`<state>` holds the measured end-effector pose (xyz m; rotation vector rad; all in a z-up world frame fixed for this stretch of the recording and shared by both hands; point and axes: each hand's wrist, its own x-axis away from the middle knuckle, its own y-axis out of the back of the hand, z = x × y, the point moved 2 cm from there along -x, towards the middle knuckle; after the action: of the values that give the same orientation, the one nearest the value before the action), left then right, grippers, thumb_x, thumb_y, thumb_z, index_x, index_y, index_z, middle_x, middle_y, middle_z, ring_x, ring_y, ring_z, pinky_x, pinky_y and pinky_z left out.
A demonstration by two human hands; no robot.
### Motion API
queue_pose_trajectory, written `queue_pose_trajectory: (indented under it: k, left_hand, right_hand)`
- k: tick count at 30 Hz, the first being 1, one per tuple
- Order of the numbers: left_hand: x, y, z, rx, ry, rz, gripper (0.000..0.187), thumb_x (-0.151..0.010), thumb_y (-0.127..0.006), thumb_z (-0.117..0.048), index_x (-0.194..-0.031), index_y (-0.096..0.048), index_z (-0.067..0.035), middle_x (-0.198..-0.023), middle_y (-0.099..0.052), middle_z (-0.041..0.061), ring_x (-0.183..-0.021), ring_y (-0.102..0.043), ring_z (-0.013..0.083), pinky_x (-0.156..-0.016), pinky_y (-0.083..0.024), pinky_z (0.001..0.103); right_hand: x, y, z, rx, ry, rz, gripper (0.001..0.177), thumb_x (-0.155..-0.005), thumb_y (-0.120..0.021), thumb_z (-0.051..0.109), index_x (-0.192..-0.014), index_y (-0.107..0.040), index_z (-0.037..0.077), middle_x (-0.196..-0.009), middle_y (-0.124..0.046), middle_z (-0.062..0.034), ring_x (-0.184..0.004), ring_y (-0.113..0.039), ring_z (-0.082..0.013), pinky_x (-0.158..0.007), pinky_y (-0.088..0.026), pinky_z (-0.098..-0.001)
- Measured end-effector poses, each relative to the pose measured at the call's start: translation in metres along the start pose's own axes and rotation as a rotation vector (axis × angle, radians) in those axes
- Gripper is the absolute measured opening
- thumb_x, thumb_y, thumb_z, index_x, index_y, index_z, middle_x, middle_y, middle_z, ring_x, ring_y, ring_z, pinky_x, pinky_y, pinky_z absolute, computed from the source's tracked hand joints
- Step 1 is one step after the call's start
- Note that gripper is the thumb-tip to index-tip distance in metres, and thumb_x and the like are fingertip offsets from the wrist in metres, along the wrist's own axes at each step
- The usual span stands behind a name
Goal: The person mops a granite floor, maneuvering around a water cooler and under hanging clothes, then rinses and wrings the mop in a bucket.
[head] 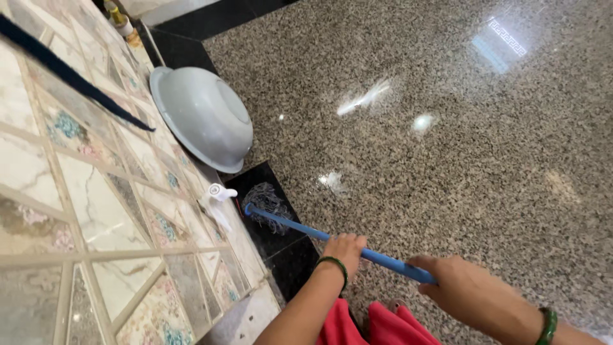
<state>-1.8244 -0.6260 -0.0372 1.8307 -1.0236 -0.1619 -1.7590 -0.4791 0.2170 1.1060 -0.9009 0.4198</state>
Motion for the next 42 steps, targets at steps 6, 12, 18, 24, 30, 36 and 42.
queue_pose_trajectory:
  k: [6, 12, 18, 24, 30, 36, 42]
  left_hand:
    - [-0.011, -0.003, 0.069, 0.016, 0.149, -0.031, 0.012, -0.088, -0.063, -0.008, -0.099, -0.066, -0.012, -0.112, -0.068, 0.013, -0.113, -0.063, 0.035, -0.092, -0.051, 0.048]
    - [0.001, 0.013, 0.021, 0.11, 0.125, -0.116, 0.01, -0.091, -0.06, -0.005, -0.097, -0.066, -0.011, -0.109, -0.068, 0.014, -0.111, -0.063, 0.0347, -0.094, -0.05, 0.048]
    - [0.002, 0.064, -0.126, 0.216, -0.046, 0.019, 0.007, -0.096, -0.061, -0.013, -0.103, -0.062, -0.012, -0.106, -0.068, 0.012, -0.114, -0.061, 0.0306, -0.112, -0.026, 0.067]
    - [-0.017, 0.099, -0.145, 0.224, -0.374, -0.046, 0.014, -0.101, -0.062, -0.02, -0.108, -0.057, -0.009, -0.098, -0.07, 0.011, -0.101, -0.069, 0.03, -0.092, -0.053, 0.048]
    - [-0.045, 0.161, -0.121, 0.069, -0.506, -0.278, 0.029, -0.094, -0.063, -0.017, -0.12, -0.054, -0.01, -0.089, -0.071, 0.009, -0.087, -0.071, 0.03, -0.08, -0.055, 0.047]
    - [-0.033, 0.155, -0.116, 0.23, -0.458, -0.344, 0.02, -0.092, -0.065, -0.016, -0.11, -0.056, -0.011, -0.098, -0.068, 0.01, -0.1, -0.065, 0.0328, -0.096, -0.046, 0.049]
    - [-0.038, 0.096, -0.114, 0.205, -0.427, -0.142, 0.013, -0.091, -0.067, -0.017, -0.099, -0.059, -0.01, -0.106, -0.066, 0.013, -0.112, -0.06, 0.0325, -0.108, -0.041, 0.051]
  right_hand:
    - [-0.043, -0.048, 0.031, -0.122, 0.127, -0.096, 0.04, -0.092, -0.063, 0.026, -0.132, -0.062, 0.021, -0.097, -0.077, -0.0138, -0.091, -0.075, -0.0338, -0.082, -0.059, -0.0453]
    - [-0.003, -0.015, 0.024, 0.009, -0.106, 0.111, 0.039, -0.104, -0.047, 0.028, -0.143, -0.053, 0.032, -0.108, -0.076, -0.0064, -0.1, -0.076, -0.0209, -0.092, -0.06, -0.0394]
    - [0.032, 0.012, -0.096, 0.115, -0.407, 0.226, 0.056, -0.096, -0.065, 0.031, -0.148, -0.049, 0.045, -0.108, -0.082, 0.0065, -0.078, -0.082, -0.0101, -0.085, -0.065, -0.0316]
    - [0.023, 0.013, -0.184, 0.192, -0.208, -0.062, 0.067, -0.083, -0.075, 0.032, -0.146, -0.054, 0.043, -0.087, -0.084, 0.0102, -0.075, -0.075, -0.003, -0.082, -0.065, -0.0293]
    - [0.017, 0.062, -0.192, 0.22, 0.804, -0.666, 0.072, -0.073, -0.069, 0.024, -0.144, -0.058, 0.016, -0.115, -0.082, -0.0102, -0.095, -0.081, -0.0257, -0.084, -0.061, -0.0436]
    - [0.03, 0.027, -0.149, 0.181, 0.181, -0.418, 0.067, -0.083, -0.073, 0.03, -0.147, -0.051, 0.037, -0.105, -0.081, -0.0012, -0.08, -0.079, -0.0123, -0.077, -0.064, -0.0303]
    - [0.032, -0.007, -0.131, 0.13, -0.403, 0.019, 0.067, -0.091, -0.071, 0.036, -0.149, -0.043, 0.05, -0.091, -0.082, 0.0062, -0.075, -0.078, -0.0075, -0.077, -0.063, -0.0263]
